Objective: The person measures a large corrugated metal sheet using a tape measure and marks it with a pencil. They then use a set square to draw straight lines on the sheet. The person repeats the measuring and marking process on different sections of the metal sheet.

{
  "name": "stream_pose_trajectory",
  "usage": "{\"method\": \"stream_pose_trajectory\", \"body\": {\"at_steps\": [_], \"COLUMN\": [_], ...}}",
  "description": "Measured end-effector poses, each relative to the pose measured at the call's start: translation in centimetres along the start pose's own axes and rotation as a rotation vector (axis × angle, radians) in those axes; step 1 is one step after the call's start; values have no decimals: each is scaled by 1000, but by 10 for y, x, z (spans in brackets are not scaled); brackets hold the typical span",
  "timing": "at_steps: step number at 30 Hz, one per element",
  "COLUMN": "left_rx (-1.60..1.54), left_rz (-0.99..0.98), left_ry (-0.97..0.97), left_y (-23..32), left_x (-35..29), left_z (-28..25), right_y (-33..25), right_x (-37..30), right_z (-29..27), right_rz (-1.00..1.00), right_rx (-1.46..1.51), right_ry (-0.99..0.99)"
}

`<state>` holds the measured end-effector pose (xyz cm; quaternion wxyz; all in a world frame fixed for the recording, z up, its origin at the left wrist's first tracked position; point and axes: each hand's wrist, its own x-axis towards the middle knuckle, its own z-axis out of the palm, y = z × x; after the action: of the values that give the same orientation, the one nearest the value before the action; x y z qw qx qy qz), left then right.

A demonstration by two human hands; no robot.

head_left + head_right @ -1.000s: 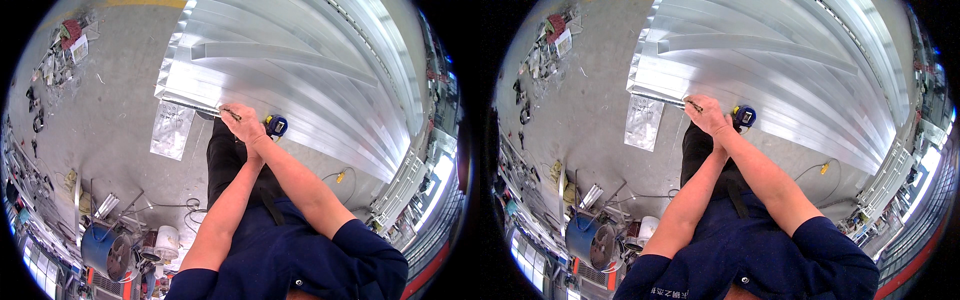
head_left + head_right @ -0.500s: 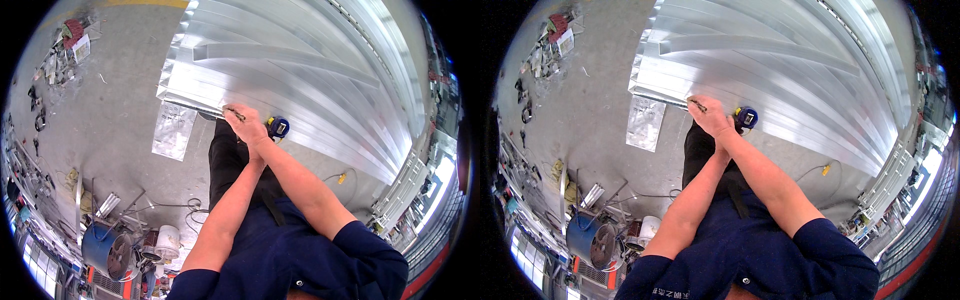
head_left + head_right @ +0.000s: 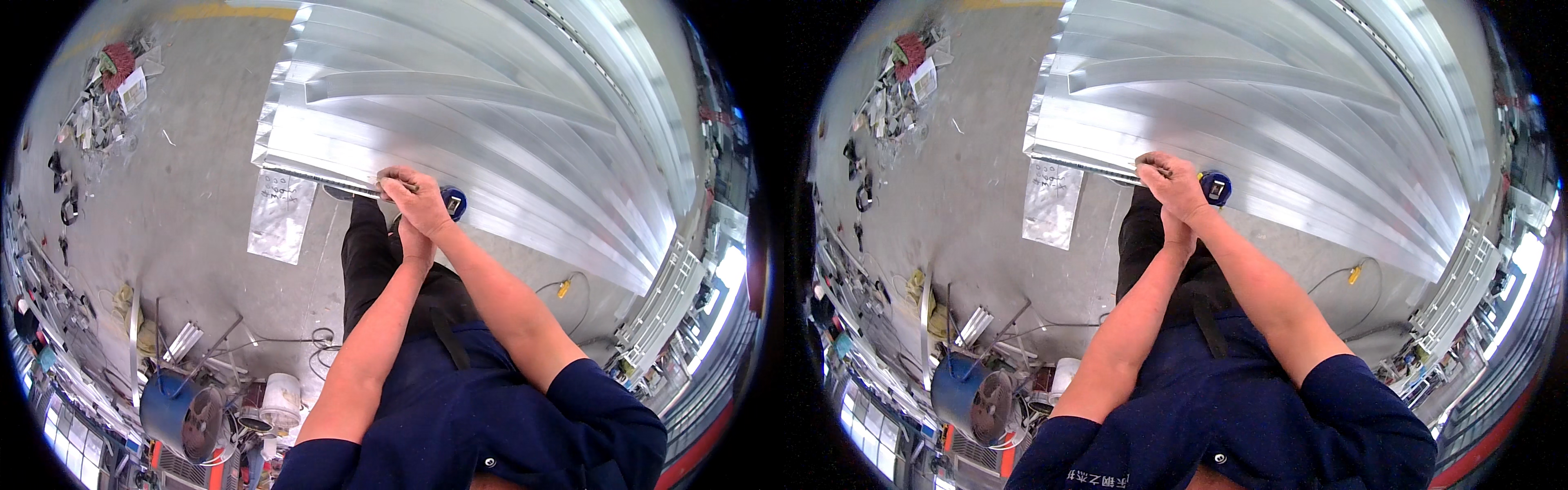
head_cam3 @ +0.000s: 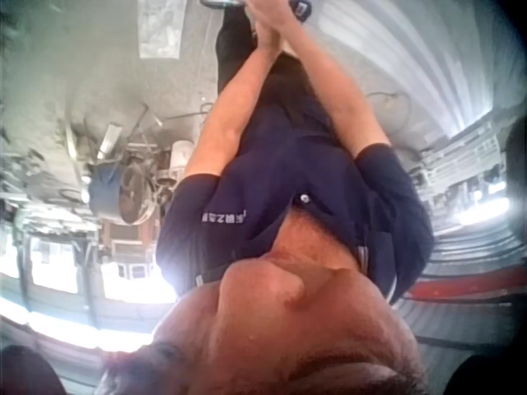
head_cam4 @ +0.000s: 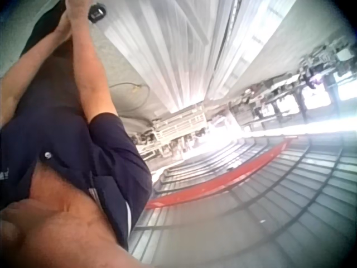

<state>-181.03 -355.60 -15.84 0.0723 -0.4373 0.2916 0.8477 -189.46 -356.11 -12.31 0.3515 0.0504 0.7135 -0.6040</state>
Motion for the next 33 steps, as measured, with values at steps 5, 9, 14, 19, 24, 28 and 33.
{"method": "stream_pose_trajectory", "body": {"at_steps": [5,9,14,19,24,28,33], "left_rx": [-342,-329,-407,-443,-318,-280,-388], "left_rz": [43,-75,-93,-110,-74,-85,-75], "left_ry": [-192,-13,55,-18,16,45,20], "left_y": [-22,3,-4,-7,-10,-8,-12], "left_x": [15,-3,1,2,4,2,5], "left_z": [-13,7,2,-3,-5,-3,-6], "right_y": [-10,-10,-6,-3,-7,-2,-4], "right_x": [-4,-1,2,4,1,3,1], "right_z": [-6,-1,6,4,4,4,6], "right_rz": [60,41,20,41,-38,-10,-83], "right_rx": [-38,-70,-130,-149,-226,-185,-274], "right_ry": [-66,-76,-76,-46,-46,-36,-15]}}
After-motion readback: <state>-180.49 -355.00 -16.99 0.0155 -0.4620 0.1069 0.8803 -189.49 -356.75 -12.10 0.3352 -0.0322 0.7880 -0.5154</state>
